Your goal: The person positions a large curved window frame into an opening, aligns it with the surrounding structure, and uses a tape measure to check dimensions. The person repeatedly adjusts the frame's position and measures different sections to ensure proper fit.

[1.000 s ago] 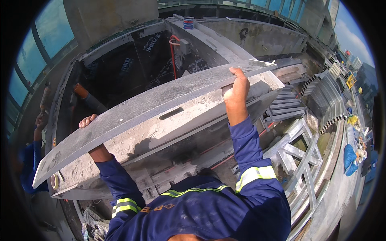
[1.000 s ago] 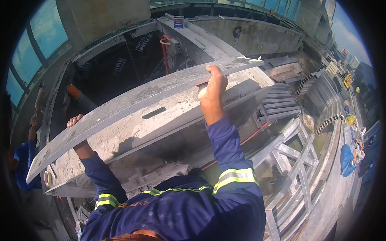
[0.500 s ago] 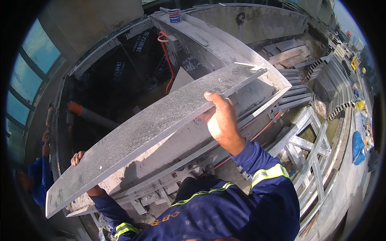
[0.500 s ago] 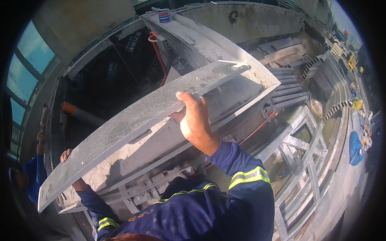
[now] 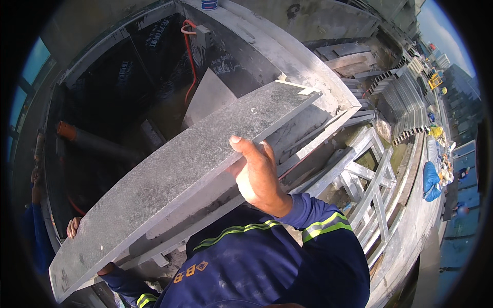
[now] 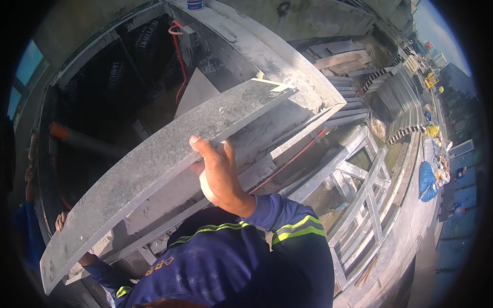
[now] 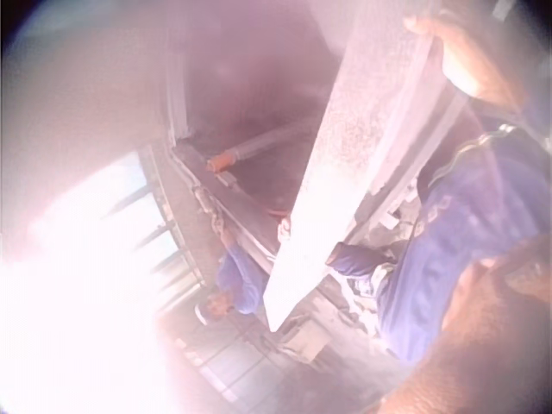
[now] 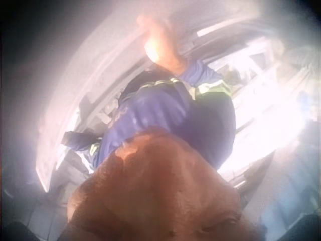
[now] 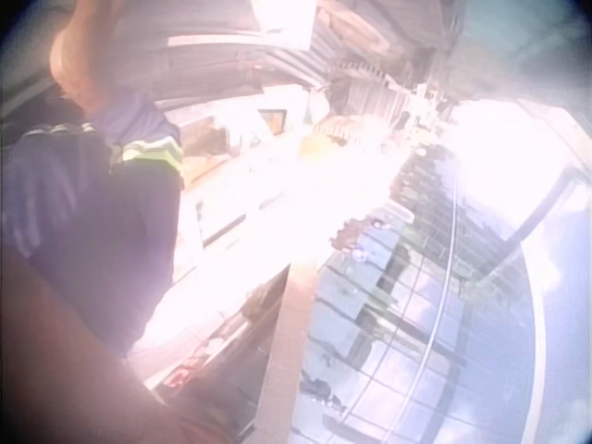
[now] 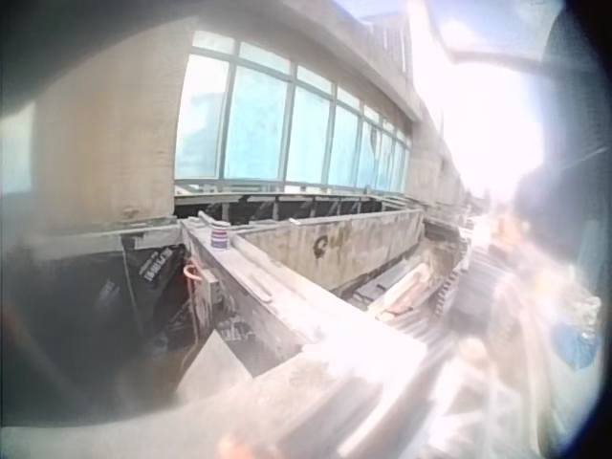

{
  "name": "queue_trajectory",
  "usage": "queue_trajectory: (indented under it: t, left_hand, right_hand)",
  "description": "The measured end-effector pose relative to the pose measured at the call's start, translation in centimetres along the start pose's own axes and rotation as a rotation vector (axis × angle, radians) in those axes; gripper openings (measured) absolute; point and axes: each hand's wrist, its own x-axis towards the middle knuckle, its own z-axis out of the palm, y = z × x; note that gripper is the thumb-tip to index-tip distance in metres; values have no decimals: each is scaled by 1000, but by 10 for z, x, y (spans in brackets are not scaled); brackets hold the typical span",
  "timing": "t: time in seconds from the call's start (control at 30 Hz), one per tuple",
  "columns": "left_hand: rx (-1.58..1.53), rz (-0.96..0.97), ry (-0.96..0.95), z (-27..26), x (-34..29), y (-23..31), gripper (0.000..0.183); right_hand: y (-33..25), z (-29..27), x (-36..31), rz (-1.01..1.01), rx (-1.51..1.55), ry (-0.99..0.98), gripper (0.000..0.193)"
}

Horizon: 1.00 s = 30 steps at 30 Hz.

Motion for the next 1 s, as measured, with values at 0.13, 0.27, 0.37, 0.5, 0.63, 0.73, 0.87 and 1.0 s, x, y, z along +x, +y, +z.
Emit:
queue_trajectory:
  t: [0.13,0.27,0.37,0.5,0.63,0.73,0.87,1.0]
  left_hand:
    - [3,-45,29,-8,-3,5,33]
    - [-7,-65,28,-25,0,3,33]
    - [-35,-90,80,-40,1,-6,33]
    - [-63,-138,180,-49,-1,-19,33]
    - [7,-254,380,-42,4,-24,31]
    - [-263,-341,435,-32,9,-32,28]
    - [-618,-329,611,-50,12,-20,26]
    - [-362,-287,681,-45,23,-53,23]
  right_hand:
    - [11,6,4,24,-41,126,47]
    - [18,11,16,36,-74,207,30]
    - [12,18,26,38,-72,190,40]
    - [14,9,44,101,-50,137,49]
    - [13,25,49,62,-93,162,47]
    - [11,33,53,63,-98,175,46]
    - [27,24,80,82,-84,229,42]
    - [26,27,86,89,-95,317,39]
